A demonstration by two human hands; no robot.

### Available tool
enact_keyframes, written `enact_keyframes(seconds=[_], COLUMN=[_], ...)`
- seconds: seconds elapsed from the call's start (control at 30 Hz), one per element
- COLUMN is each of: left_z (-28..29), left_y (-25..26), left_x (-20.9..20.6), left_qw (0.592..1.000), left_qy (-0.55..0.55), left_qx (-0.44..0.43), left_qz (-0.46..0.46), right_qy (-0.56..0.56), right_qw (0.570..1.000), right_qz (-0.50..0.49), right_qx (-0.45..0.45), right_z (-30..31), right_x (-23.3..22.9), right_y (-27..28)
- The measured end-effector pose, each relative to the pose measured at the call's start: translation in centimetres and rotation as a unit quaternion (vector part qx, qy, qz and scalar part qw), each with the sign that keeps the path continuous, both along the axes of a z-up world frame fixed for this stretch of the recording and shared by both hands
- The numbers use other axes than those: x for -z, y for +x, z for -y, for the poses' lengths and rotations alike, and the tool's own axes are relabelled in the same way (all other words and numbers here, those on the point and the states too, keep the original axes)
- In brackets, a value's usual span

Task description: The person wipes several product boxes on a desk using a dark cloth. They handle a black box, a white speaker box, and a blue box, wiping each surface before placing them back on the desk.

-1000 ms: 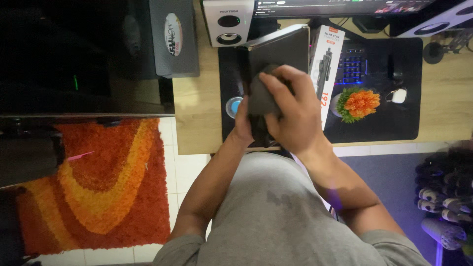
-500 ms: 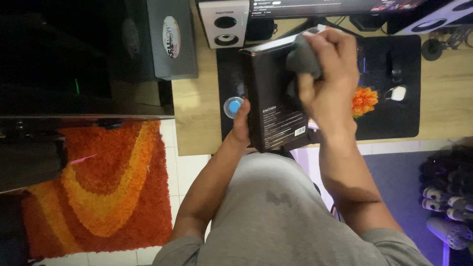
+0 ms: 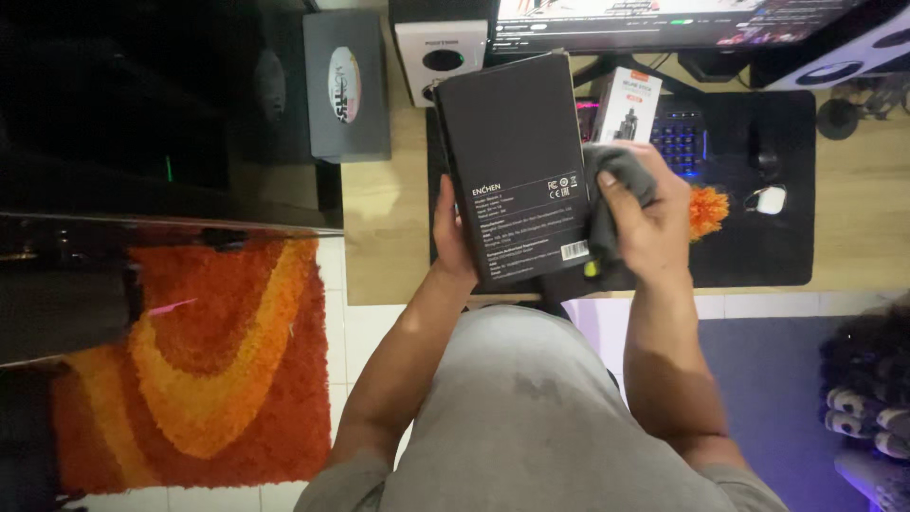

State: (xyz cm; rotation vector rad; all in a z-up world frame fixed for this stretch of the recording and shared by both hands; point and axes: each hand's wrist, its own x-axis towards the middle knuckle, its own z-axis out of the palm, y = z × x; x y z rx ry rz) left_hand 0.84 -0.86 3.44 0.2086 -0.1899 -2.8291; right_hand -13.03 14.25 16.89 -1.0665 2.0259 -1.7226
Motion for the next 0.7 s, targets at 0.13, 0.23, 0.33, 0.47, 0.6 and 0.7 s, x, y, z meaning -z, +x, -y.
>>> enact_keyframes(seconds=[0.13, 0.23, 0.33, 0.47, 0.6, 0.7], left_z=[-0.3, -0.8, -1.2, -1.5, -1.5, -1.7], left_y=[-0.4, -1.0, -1.3, -1.5, -1.6, -2.1], left_x=[-1.1, -1.1, -1.2, -3.0, -5.9, -7.2], left_qw=[0.994, 0.989, 0.988, 0.998, 0.994, 0.985], left_qy=[-0.094, -0.143, -0.146, -0.040, -0.001, 0.013], left_qx=[-0.049, -0.040, -0.025, -0.035, -0.108, -0.171], left_qz=[0.028, 0.017, 0.040, 0.046, 0.030, 0.008], right_qy=[-0.009, 0.013, -0.006, -0.014, -0.032, -0.046], right_qw=[1.000, 0.999, 0.999, 0.996, 0.968, 0.964], right_qz=[0.013, 0.034, 0.050, -0.051, -0.201, -0.226], right_qx=[0.000, 0.016, 0.017, 0.075, 0.148, 0.136], right_z=[-0.1, -0.1, -0.1, -0.7, -2.1, -2.1], right_x=[0.1, -0.2, -0.7, -2.3, -4.1, -3.8], right_y=[-0.4, -1.5, -2.0, -2.1, -0.4, 1.2])
